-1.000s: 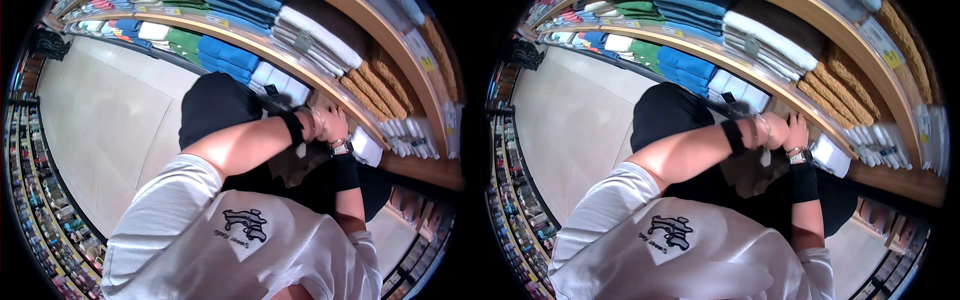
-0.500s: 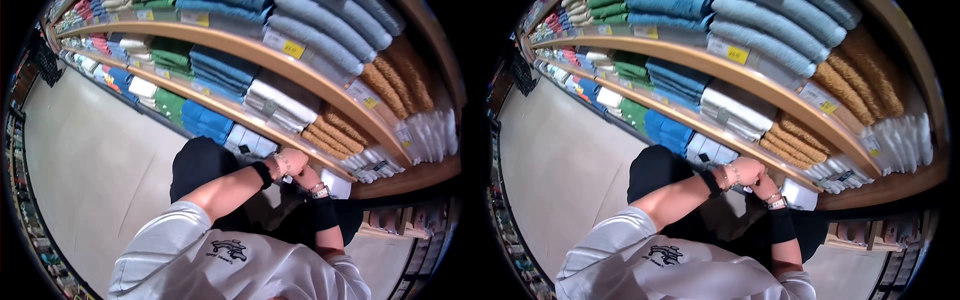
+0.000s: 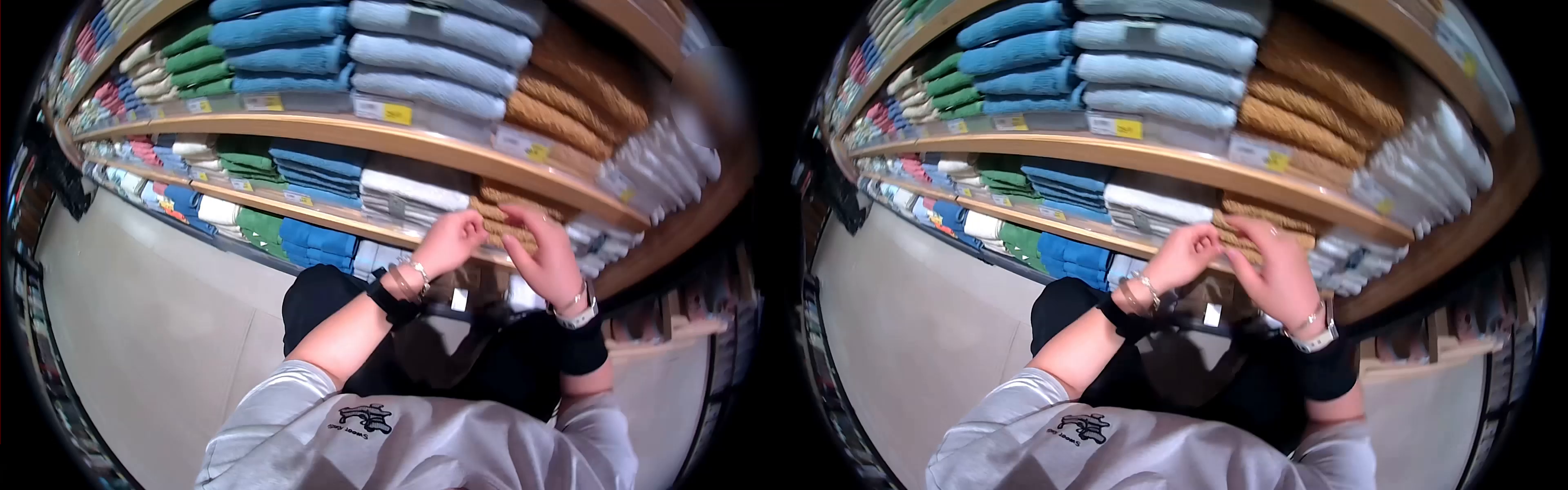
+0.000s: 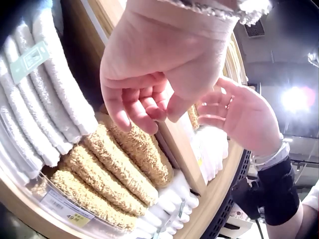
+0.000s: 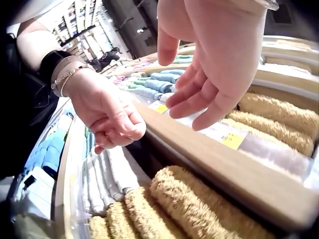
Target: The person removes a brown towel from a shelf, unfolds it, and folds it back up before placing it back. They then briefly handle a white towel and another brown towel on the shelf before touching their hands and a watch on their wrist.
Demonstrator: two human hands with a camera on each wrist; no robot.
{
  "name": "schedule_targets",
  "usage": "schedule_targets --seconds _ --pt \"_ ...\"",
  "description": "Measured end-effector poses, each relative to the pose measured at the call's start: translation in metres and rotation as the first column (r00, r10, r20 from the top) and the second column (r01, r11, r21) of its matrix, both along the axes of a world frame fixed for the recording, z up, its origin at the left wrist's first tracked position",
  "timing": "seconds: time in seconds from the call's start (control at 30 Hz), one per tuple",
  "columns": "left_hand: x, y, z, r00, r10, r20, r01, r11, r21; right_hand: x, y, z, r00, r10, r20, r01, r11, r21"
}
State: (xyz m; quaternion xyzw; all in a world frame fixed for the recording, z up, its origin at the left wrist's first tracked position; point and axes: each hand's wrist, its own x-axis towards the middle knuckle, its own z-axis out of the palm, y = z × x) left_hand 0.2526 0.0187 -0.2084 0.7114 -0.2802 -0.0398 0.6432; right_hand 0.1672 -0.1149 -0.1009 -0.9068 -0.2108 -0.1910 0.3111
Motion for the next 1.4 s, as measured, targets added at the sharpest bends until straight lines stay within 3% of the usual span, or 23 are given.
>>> schedule_targets --seconds 0.03,0.1,0.13,0.17,0.2,0.23,0.27,0.3,0.33,0.43,0.47,0.6,0.77,0.93,1.03,1.1,1.13,1.17,1.23,1.4 --pt "-0.002 0.002 0.006 1.0 0.016 -0.009 -0.016 1.0 -0.002 0.0 0.005 0.005 0.973 0.012 0.229 0.034 0.98 -0.196" --pt "0.003 0.002 -0.002 0.994 0.013 0.106 -0.024 0.995 0.1 0.0 0.014 0.014 0.894 0.141 0.425 0.05 0.912 -0.408" --pt "0.011 0.002 -0.013 0.936 0.005 0.353 -0.059 0.988 0.143 0.002 0.018 0.009 0.814 0.24 0.53 -0.009 0.916 -0.401" --pt "0.004 0.004 -0.006 0.971 -0.041 0.235 0.032 0.999 0.043 -0.001 0.024 0.005 0.79 0.281 0.545 -0.009 0.894 -0.448" --pt "-0.004 0.005 0.001 0.989 -0.094 0.118 0.103 0.992 -0.071 -0.009 0.022 0.01 0.805 0.421 0.419 -0.18 0.845 -0.504" --pt "-0.008 0.007 0.008 0.991 -0.109 0.073 0.112 0.993 -0.031 -0.012 0.027 0.002 0.78 0.431 0.454 -0.024 0.745 -0.667" --pt "-0.011 0.004 0.015 0.993 -0.114 0.035 0.114 0.993 0.006 -0.013 0.028 -0.006 0.792 0.44 0.424 -0.037 0.728 -0.685" --pt "-0.015 -0.005 0.02 0.981 -0.101 -0.168 0.088 0.993 -0.083 -0.013 0.028 -0.013 0.798 0.455 0.395 -0.055 0.708 -0.704" --pt "-0.008 -0.008 0.011 0.975 -0.131 -0.182 0.115 0.989 -0.094 -0.014 0.028 -0.018 0.791 0.449 0.416 -0.071 0.742 -0.667" --pt "0.003 -0.017 0.0 0.973 -0.134 -0.187 0.117 0.988 -0.099 -0.023 0.025 -0.019 0.794 0.466 0.391 0.002 0.641 -0.767" --pt "0.004 -0.02 -0.001 0.977 -0.119 -0.179 0.103 0.99 -0.095 -0.02 0.023 -0.026 0.779 0.456 0.429 0.039 0.648 -0.76" --pt "0.004 -0.023 0.004 0.986 -0.1 -0.132 0.09 0.993 -0.079 -0.023 0.026 -0.017 0.886 0.339 0.316 0.044 0.618 -0.785" --pt "0.022 -0.01 0.005 0.998 -0.067 -0.014 0.066 0.997 -0.032 -0.014 0.031 -0.045 0.847 0.383 0.37 -0.034 0.732 -0.68" --pt "0.023 0.014 0.022 0.997 0.021 0.08 -0.023 1.0 0.021 -0.01 0.028 -0.061 0.899 0.333 0.284 -0.034 0.701 -0.712" --pt "-0.011 0.014 0.05 0.975 0.029 0.219 -0.046 0.996 0.073 -0.009 0.027 -0.063 0.932 0.295 0.208 -0.049 0.674 -0.737" --pt "-0.03 0.01 0.06 0.812 -0.104 0.575 -0.008 0.982 0.189 -0.005 0.024 -0.071 0.959 0.258 0.12 -0.09 0.675 -0.732" --pt "-0.04 0.009 0.066 0.758 -0.199 0.622 0.039 0.965 0.261 -0.004 0.022 -0.075 0.965 0.245 0.092 -0.104 0.682 -0.724" --pt "-0.05 0.008 0.07 0.695 -0.292 0.657 0.079 0.939 0.334 -0.004 0.02 -0.077 0.97 0.235 0.062 -0.12 0.685 -0.719" --pt "-0.064 0.0 0.067 0.702 -0.349 0.621 0.156 0.926 0.344 -0.003 0.017 -0.081 0.975 0.222 0.006 -0.154 0.695 -0.702" --pt "-0.077 -0.012 0.062 0.672 -0.36 0.647 0.088 0.907 0.413 -0.006 0.007 -0.085 0.972 0.202 -0.119 -0.231 0.739 -0.633"
